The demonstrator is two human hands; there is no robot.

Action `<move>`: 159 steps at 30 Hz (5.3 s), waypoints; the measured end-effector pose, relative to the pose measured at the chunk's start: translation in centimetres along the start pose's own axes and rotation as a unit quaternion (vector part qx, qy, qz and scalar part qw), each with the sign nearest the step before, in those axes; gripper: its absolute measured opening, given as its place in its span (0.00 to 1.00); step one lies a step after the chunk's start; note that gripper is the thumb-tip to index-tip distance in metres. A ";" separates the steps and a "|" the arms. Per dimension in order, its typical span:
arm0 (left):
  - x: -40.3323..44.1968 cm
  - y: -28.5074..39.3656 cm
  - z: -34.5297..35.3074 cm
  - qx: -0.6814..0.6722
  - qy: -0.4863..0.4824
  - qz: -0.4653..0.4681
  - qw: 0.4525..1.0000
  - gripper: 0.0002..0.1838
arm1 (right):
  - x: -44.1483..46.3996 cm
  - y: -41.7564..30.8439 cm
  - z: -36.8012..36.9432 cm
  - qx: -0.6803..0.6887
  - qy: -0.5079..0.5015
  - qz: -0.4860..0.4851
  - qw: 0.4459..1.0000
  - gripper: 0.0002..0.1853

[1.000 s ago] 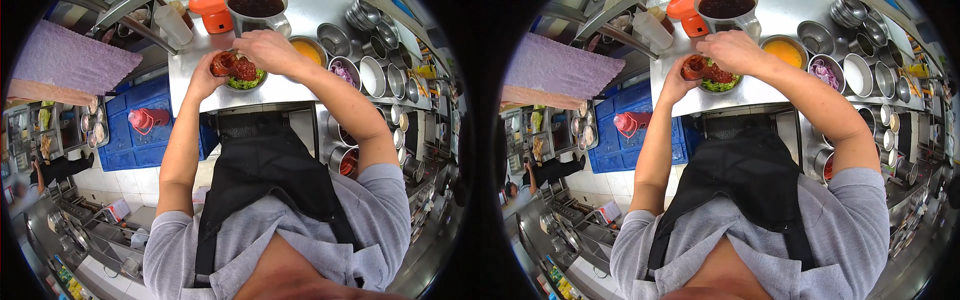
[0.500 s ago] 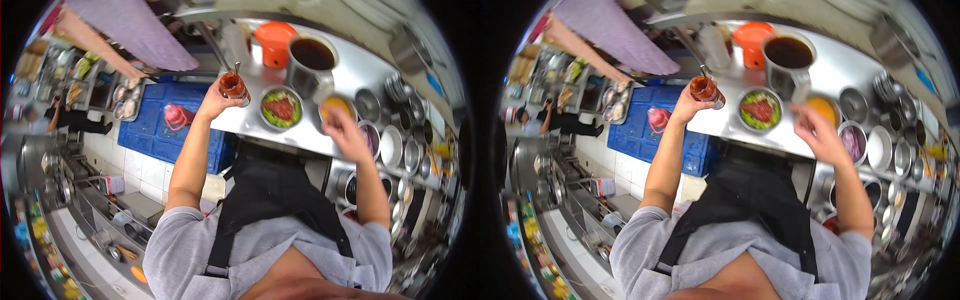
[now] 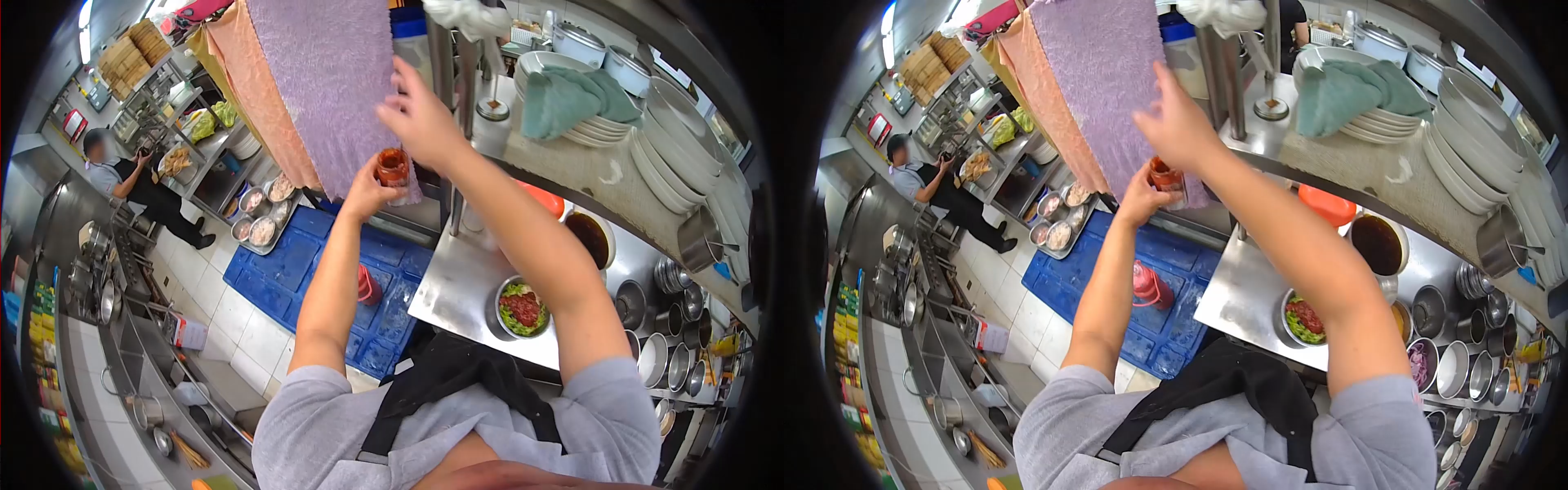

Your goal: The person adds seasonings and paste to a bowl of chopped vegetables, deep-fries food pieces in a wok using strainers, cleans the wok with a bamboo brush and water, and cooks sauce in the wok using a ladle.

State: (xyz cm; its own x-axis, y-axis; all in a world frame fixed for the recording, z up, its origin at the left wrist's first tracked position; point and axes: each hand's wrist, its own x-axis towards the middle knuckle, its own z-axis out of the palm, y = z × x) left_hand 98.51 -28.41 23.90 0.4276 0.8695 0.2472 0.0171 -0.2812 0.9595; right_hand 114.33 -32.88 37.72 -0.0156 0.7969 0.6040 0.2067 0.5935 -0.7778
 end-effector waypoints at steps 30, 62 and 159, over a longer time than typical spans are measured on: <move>25.5 16.8 -16.8 0.075 0.028 -0.093 0.992 0.23 | 15.4 -8.7 15.9 0.320 0.022 -0.035 0.946 0.24; 39.4 0.5 -20.4 0.425 0.113 -0.108 0.891 0.26 | 13.0 -1.9 8.3 0.444 -0.160 -0.025 0.881 0.41; -111.6 18.6 71.3 0.079 -0.828 0.510 0.218 0.32 | -90.8 -60.6 45.4 0.155 0.982 0.105 -0.037 0.33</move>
State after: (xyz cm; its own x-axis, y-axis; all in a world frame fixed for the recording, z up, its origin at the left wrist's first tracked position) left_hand 115.53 -159.58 4.53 0.0190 -0.9812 -0.1919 -0.8753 -0.1091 0.4712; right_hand 58.84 -136.13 22.13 -0.0266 -0.5691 -0.8219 -0.0022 0.8222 -0.5692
